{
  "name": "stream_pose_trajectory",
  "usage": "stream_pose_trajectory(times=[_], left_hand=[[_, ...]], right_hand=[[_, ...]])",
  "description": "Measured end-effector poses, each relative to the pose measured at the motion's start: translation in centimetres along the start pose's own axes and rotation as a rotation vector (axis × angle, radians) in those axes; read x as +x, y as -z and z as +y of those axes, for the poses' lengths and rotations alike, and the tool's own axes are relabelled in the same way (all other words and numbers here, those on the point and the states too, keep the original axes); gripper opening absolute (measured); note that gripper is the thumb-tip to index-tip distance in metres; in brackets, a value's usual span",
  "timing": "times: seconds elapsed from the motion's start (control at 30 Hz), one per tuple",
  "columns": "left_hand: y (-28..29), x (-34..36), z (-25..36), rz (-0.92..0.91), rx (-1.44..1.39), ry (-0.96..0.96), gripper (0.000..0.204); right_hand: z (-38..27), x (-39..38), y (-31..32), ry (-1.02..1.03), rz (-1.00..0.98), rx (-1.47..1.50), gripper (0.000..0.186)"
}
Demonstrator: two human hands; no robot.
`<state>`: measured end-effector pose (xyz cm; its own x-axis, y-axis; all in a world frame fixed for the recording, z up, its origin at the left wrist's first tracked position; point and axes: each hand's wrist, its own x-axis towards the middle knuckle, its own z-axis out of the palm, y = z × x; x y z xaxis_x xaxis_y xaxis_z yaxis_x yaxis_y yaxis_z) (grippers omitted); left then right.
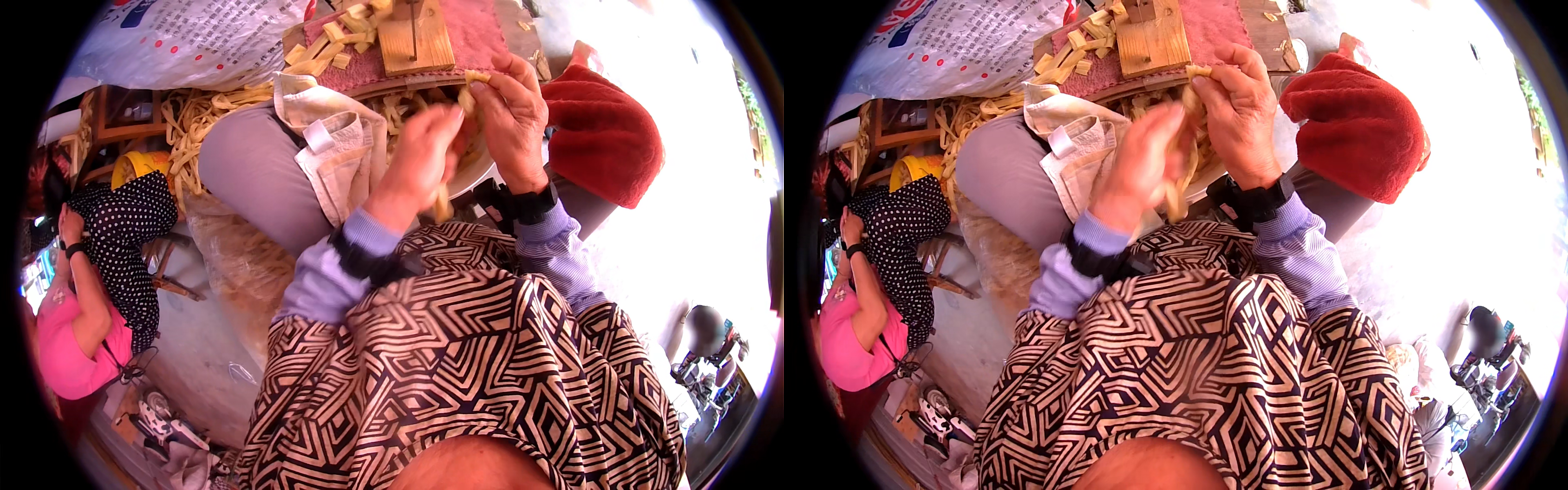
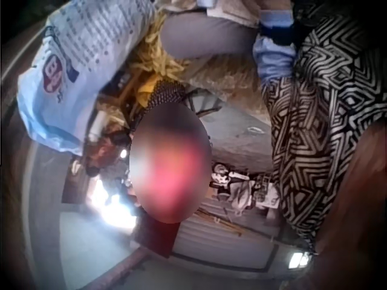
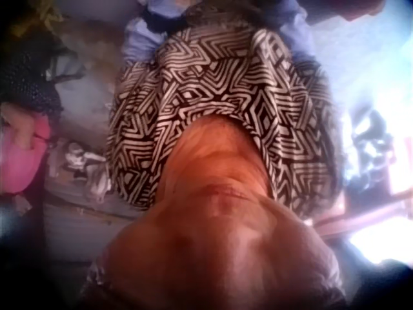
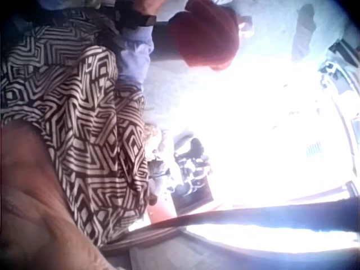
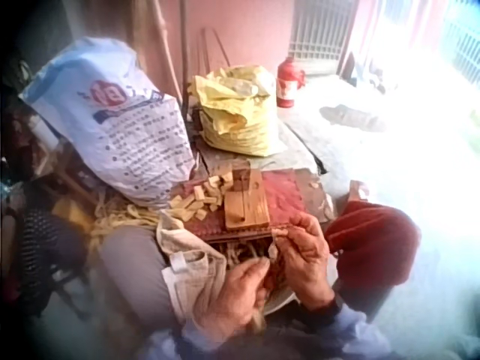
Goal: The person is folding and twisting thin strips of light-colored material by hand to create knotted shapes and placing them into a bowl.
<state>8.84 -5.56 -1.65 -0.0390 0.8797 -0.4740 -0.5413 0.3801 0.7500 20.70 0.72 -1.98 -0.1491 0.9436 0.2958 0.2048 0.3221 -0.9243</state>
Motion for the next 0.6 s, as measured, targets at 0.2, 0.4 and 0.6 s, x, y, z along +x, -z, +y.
stream_pose_trajectory(times=[0.2,0.4,0.6], left_hand=[[4.8,-1.0,0.2,-0.024,0.783,-0.495,0.015],[2.5,-1.0,3.2,0.044,1.215,-0.777,0.009],[3.8,-0.7,5.5,-0.179,1.144,-0.514,0.018]], right_hand=[[1.2,0.7,2.6,-0.477,-0.278,0.623,0.058],[-0.4,3.9,3.0,-0.296,-0.849,0.217,0.050],[-3.0,4.5,4.4,-0.311,-0.938,-0.165,0.021]])
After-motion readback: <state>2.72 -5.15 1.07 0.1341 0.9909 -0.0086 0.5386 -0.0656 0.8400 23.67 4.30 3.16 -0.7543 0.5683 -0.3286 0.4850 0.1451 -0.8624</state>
